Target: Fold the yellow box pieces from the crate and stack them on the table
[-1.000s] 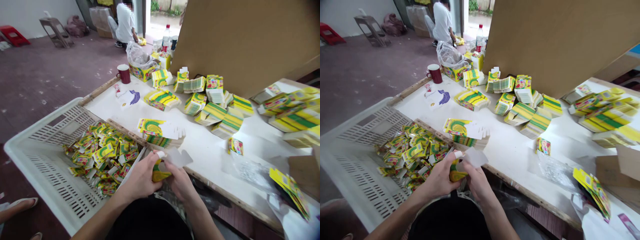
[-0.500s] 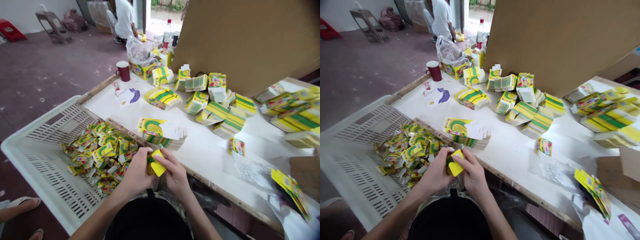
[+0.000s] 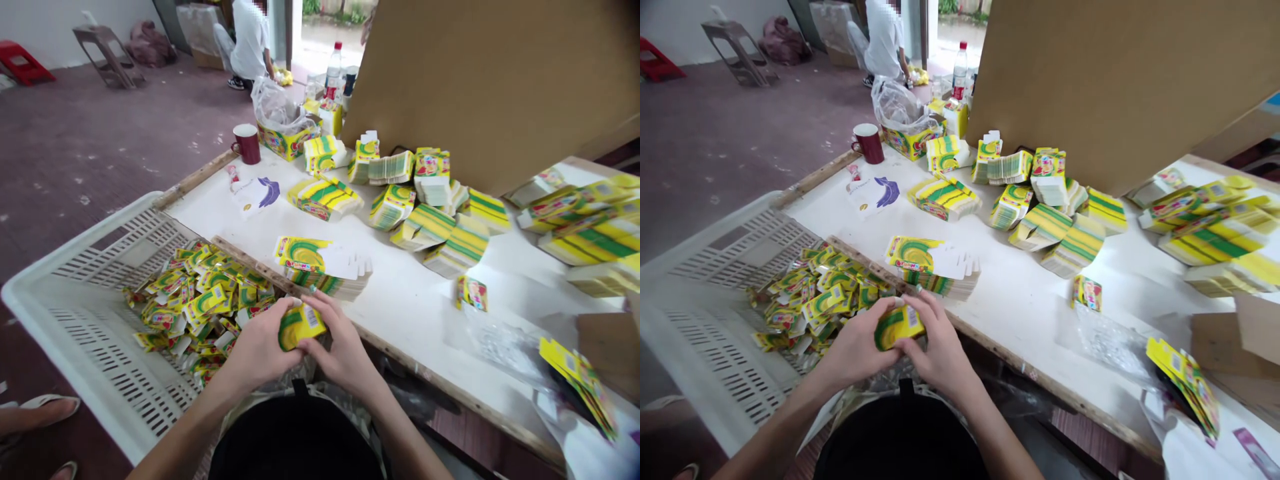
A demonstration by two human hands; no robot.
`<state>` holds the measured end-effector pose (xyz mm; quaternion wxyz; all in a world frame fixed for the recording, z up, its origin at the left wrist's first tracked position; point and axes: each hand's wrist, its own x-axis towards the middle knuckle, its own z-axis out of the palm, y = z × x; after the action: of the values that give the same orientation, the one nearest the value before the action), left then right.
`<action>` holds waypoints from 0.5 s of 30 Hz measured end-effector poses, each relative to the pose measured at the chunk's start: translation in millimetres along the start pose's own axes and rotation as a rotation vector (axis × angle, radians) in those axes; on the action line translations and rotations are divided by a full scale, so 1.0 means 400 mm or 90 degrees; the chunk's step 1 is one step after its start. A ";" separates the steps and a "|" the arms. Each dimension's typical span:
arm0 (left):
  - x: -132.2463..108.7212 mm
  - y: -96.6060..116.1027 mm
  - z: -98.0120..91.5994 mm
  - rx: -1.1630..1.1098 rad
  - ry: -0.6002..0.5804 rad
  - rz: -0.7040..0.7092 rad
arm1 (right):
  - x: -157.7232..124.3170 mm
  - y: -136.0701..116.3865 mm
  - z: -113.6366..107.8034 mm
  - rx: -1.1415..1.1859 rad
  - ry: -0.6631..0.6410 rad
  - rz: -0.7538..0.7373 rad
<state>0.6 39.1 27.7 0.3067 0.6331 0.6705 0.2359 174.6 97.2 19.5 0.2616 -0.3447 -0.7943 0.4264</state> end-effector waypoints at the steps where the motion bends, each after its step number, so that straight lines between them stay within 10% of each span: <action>1: -0.009 -0.020 -0.010 0.026 0.008 -0.014 | 0.007 -0.004 0.002 -0.008 0.023 -0.008; 7: -0.055 -0.158 -0.076 0.257 0.157 -0.125 | 0.134 -0.014 -0.059 -0.229 0.197 -0.029; 15: -0.023 -0.082 0.007 -0.068 -0.035 -0.093 | 0.230 0.050 -0.018 -0.422 0.088 0.031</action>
<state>-20.5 27.1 3.8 0.3747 0.5716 0.6926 0.2306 128.8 179.7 17.0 0.1784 -0.4580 -0.8616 0.1264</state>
